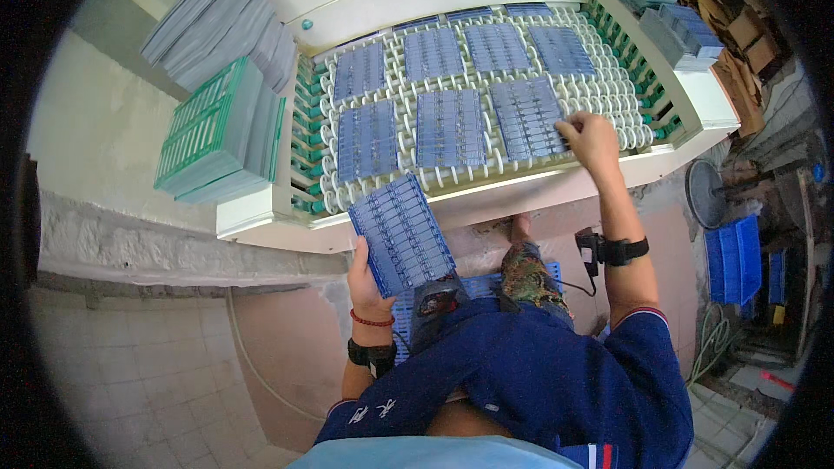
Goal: Manually loading small electronic circuit boards or components from shipping crates into a processing machine's loading rack.
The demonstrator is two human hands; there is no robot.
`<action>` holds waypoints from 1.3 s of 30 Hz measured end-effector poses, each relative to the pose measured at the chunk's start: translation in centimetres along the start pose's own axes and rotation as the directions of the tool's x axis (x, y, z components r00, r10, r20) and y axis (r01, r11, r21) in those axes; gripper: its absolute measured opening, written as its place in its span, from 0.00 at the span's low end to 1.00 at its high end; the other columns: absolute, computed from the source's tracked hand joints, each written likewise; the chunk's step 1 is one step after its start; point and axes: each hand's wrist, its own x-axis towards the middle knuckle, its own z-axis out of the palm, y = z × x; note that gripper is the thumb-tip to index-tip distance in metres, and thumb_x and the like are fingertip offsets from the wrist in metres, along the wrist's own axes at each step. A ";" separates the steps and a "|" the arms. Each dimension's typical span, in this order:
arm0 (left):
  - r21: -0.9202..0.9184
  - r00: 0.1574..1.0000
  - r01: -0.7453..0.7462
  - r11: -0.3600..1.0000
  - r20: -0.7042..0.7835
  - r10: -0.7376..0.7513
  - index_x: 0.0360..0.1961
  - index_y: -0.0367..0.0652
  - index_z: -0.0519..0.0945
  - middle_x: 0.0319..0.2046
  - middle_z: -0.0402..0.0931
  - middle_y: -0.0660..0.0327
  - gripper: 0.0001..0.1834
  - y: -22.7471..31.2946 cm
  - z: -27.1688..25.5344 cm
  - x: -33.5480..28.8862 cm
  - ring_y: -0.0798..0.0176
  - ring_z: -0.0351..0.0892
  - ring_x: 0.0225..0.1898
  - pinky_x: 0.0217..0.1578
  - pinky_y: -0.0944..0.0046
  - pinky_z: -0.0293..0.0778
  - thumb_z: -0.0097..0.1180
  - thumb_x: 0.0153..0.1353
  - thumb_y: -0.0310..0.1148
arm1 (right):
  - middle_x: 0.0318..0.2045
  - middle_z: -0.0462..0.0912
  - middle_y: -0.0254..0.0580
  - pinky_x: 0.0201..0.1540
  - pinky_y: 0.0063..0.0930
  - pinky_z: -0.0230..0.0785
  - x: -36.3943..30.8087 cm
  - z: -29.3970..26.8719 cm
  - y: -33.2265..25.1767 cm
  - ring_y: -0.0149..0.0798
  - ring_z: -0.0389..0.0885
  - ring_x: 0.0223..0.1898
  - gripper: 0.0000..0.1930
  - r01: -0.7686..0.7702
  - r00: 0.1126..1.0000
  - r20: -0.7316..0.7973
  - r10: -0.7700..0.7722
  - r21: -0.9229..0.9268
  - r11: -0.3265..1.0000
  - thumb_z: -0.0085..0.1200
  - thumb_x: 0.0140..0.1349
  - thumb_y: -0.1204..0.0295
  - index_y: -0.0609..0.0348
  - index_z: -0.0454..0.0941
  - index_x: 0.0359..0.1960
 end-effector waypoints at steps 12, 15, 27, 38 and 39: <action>0.201 0.994 -0.018 0.979 -0.106 0.040 0.50 0.29 0.67 0.45 0.72 0.49 0.19 -0.2 0.8 -0.4 0.55 0.75 0.44 0.46 0.58 0.72 0.39 0.65 0.35 | 0.46 0.75 0.42 0.53 0.38 0.62 -2.5 6.9 -10.2 0.44 0.72 0.50 0.15 0.753 0.658 0.011 -0.753 0.021 0.658 0.55 0.52 0.66 0.57 0.76 0.40; 0.205 0.995 -0.036 0.978 -0.080 0.053 0.50 0.29 0.66 0.45 0.72 0.50 0.19 -0.1 0.4 -0.8 0.56 0.75 0.45 0.45 0.58 0.73 0.40 0.64 0.34 | 0.47 0.75 0.43 0.54 0.39 0.61 -1.7 6.6 -9.6 0.44 0.70 0.53 0.12 0.743 0.651 0.108 -0.752 0.115 0.660 0.51 0.54 0.69 0.58 0.76 0.39; 0.240 0.999 -0.038 0.970 -0.016 0.043 0.53 0.32 0.63 0.47 0.70 0.52 0.20 -1.2 1.5 1.7 0.57 0.73 0.46 0.47 0.58 0.71 0.40 0.66 0.37 | 0.29 0.80 0.43 0.34 0.31 0.71 -8.9 2.4 -10.5 0.37 0.79 0.31 0.12 0.079 0.819 0.394 -0.417 0.643 0.762 0.58 0.54 0.65 0.63 0.78 0.32; 0.010 0.994 0.043 0.999 0.104 -0.043 0.52 0.31 0.65 0.47 0.71 0.51 0.21 -0.4 0.5 0.4 0.55 0.73 0.46 0.48 0.55 0.69 0.37 0.65 0.37 | 0.16 0.76 0.34 0.24 0.24 0.66 3.2 -4.1 6.3 0.30 0.73 0.19 0.15 -0.212 0.969 0.003 0.248 0.528 0.822 0.57 0.54 0.62 0.65 0.81 0.29; 0.076 0.992 0.042 0.996 0.118 -0.051 0.51 0.30 0.65 0.46 0.72 0.50 0.20 -0.3 -0.1 0.5 0.55 0.73 0.46 0.48 0.56 0.69 0.37 0.64 0.35 | 0.16 0.76 0.34 0.24 0.24 0.66 4.4 -4.2 7.9 0.30 0.73 0.19 0.15 -0.211 0.969 -0.001 0.249 0.527 0.823 0.57 0.54 0.62 0.65 0.81 0.29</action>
